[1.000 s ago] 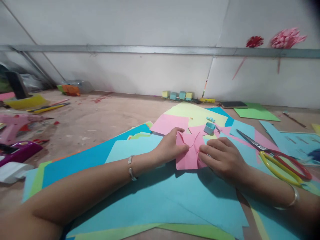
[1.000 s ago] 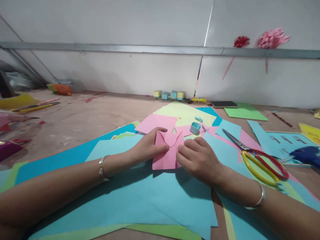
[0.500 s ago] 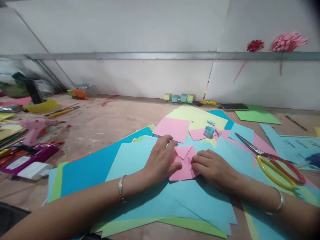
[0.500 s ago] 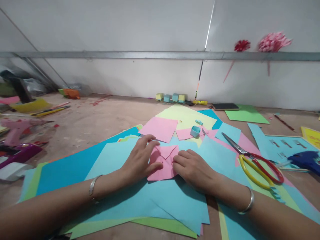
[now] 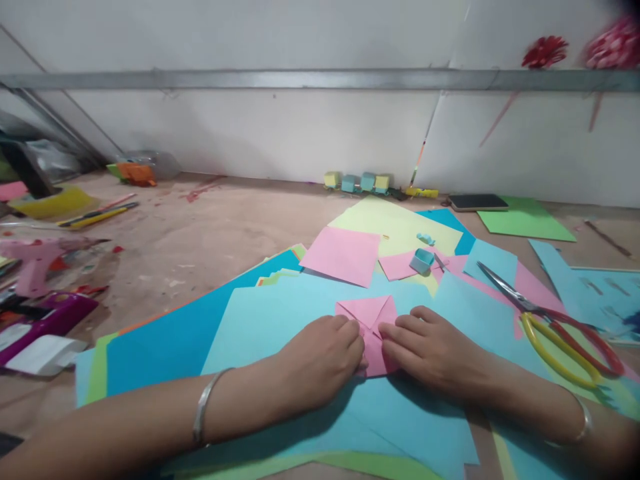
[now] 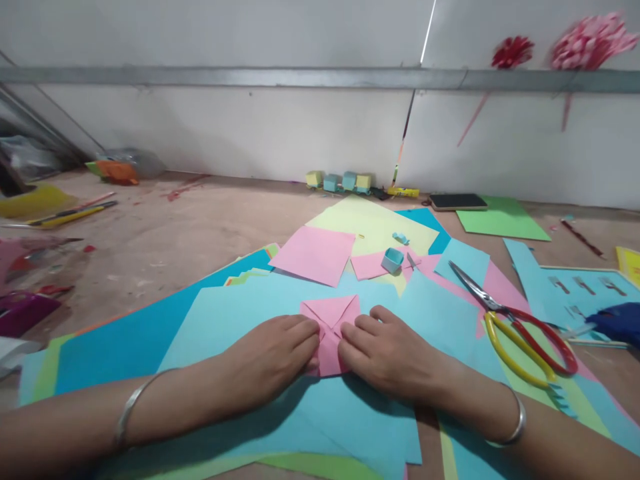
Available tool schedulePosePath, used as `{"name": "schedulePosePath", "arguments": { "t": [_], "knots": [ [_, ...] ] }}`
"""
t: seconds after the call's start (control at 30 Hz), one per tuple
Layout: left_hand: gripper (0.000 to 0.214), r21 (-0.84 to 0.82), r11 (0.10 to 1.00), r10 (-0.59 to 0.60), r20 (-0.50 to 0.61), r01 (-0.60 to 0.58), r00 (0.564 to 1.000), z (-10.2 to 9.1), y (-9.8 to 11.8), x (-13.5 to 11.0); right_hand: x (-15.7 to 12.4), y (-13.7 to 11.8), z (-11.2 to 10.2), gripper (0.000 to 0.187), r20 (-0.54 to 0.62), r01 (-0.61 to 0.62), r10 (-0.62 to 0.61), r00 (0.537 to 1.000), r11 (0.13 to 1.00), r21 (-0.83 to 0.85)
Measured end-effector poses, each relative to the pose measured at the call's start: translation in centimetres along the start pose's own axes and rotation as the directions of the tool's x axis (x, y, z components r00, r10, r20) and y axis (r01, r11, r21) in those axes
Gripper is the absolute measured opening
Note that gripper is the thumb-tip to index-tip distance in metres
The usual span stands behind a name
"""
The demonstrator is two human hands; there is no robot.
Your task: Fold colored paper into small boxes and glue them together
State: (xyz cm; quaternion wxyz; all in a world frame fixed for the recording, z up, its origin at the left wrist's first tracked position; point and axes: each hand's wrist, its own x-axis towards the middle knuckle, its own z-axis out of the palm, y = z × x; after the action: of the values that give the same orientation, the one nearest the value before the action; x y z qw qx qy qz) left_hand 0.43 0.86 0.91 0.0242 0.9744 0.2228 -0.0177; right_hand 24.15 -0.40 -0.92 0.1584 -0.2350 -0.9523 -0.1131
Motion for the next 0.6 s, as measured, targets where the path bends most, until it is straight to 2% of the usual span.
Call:
{"name": "schedulePosePath", "arguments": {
  "t": [0.1,0.2,0.27,0.37,0.4,0.5,0.6],
  "knots": [
    [0.022,-0.128,0.988,-0.087,-0.017,0.084,0.996,-0.2,0.5,-0.7,0.0,0.1,0.0,0.025,0.000,0.070,-0.070,0.998,0.997,-0.039],
    [0.020,-0.179,0.974,-0.137,0.003,0.136,0.991,-0.4,0.7,-0.9,0.0,0.1,0.2,0.026,-0.034,0.050,-0.050,0.998,0.999,-0.016],
    [0.022,-0.137,0.985,-0.104,0.035,0.108,0.994,-0.3,0.8,-0.8,0.0,0.1,0.3,0.026,-0.016,0.039,-0.039,0.999,0.999,-0.004],
    [0.047,-0.017,0.999,-0.048,0.079,0.050,0.996,0.2,1.0,-0.7,0.0,0.0,0.3,0.020,-0.004,0.044,-0.044,0.999,0.999,-0.002],
    [0.047,0.021,0.999,-0.036,0.074,0.035,0.997,0.4,1.0,-0.7,0.0,-0.1,0.4,0.019,-0.007,0.052,-0.052,0.999,0.999,0.001],
    [0.027,0.098,0.995,-0.001,0.007,0.000,1.000,0.8,1.2,-0.9,-0.2,-0.1,0.8,0.016,-0.027,0.036,-0.034,0.999,0.997,0.062],
    [0.026,0.093,0.995,0.030,-0.024,-0.028,0.999,0.6,1.2,-1.0,-0.6,-0.3,1.4,0.013,-0.059,-0.056,0.070,0.996,0.973,0.222]
  ]
}}
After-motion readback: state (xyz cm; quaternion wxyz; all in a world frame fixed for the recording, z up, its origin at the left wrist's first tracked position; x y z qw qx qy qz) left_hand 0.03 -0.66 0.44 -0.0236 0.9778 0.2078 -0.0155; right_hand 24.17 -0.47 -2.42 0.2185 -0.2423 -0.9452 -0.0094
